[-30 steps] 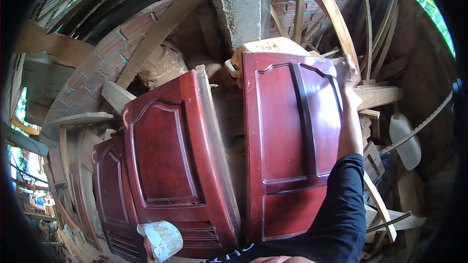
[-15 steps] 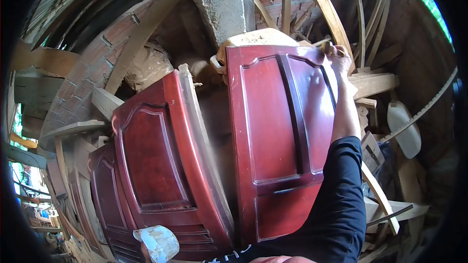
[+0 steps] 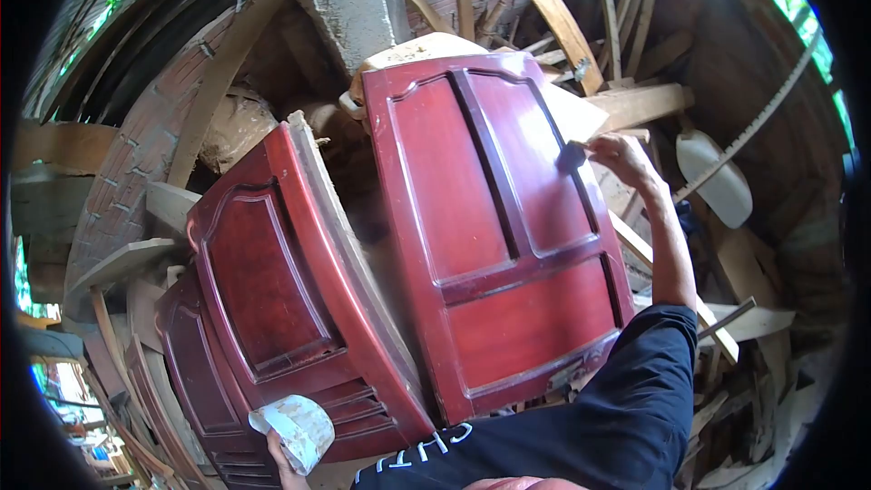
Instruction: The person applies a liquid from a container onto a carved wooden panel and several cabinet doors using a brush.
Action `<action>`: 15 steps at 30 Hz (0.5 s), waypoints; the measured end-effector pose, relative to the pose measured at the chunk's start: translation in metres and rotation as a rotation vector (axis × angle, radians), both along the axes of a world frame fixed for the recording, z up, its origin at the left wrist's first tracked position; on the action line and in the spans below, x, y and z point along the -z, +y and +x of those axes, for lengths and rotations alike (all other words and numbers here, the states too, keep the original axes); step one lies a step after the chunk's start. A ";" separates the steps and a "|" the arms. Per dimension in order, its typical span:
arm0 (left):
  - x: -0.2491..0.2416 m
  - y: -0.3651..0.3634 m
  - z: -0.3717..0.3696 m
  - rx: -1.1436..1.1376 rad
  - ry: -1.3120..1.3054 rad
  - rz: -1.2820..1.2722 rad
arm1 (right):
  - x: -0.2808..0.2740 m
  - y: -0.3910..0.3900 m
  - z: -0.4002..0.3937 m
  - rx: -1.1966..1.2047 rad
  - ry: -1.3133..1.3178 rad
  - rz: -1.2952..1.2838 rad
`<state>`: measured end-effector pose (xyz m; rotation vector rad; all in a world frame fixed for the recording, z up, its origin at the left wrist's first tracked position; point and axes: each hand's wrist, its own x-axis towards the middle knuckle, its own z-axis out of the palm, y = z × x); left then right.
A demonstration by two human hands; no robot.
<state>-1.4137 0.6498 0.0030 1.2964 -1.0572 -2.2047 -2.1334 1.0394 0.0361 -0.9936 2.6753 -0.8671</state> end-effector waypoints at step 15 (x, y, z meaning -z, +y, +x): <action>0.002 0.003 -0.003 0.012 -0.117 -0.112 | -0.026 -0.031 0.070 0.151 -0.082 -0.485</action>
